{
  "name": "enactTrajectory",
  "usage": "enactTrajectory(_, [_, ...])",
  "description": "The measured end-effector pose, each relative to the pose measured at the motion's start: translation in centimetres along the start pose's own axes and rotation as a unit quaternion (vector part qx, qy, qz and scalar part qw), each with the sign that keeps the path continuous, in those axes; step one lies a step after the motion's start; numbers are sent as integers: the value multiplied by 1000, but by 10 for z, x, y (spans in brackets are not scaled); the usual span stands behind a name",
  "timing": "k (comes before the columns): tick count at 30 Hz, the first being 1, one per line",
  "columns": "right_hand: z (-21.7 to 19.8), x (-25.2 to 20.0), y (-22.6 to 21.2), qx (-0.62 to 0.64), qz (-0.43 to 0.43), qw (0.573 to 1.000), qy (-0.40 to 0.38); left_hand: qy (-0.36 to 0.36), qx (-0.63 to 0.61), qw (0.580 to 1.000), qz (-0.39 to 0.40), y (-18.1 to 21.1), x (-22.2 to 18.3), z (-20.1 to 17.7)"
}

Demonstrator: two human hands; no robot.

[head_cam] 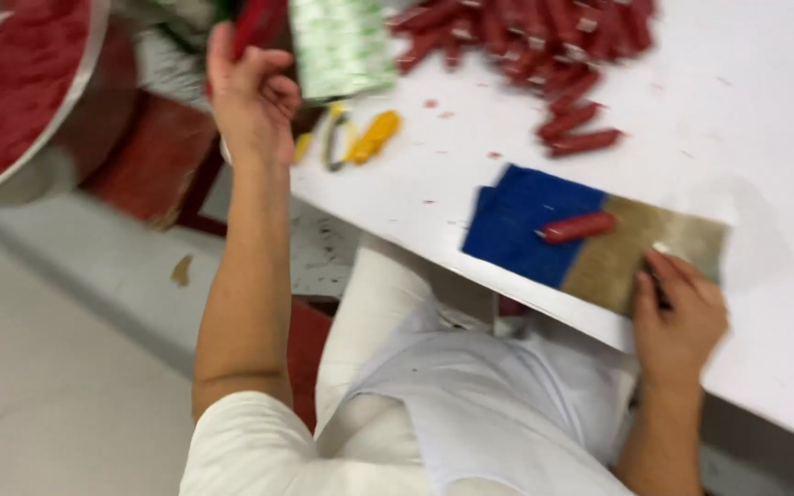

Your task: The person places processed meat sticks into a plastic pouch, inserts a label, and then sets the filled pouch aside.

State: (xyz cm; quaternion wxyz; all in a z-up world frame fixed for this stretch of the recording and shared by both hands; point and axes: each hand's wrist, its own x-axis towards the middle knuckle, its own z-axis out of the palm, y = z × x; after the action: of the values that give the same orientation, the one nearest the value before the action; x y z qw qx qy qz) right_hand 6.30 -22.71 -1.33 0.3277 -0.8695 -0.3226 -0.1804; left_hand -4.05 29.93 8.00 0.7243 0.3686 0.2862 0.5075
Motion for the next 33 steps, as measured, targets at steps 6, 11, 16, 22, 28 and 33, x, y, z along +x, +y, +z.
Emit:
enactTrajectory(6, [-5,4,-7,-5,33,999,5,-442,410,760,243,-147,-127,98])
enactTrajectory(11, [-1,5,-3,-3,48,999,6,-496,575,572,310,-205,-144,137])
enactTrajectory(16, [-1,8,-2,12,51,999,3,-511,580,530,349,-224,-147,148])
enactTrajectory(22, [-2,7,-4,16,54,998,-4,-532,546,615,203,-154,-185,118])
enactTrajectory(28, [-6,7,-5,22,31,999,-2,-565,529,612,163,-140,-204,85])
enactTrajectory(33, [-5,6,-5,32,52,998,1,-560,498,641,166,-166,-174,66])
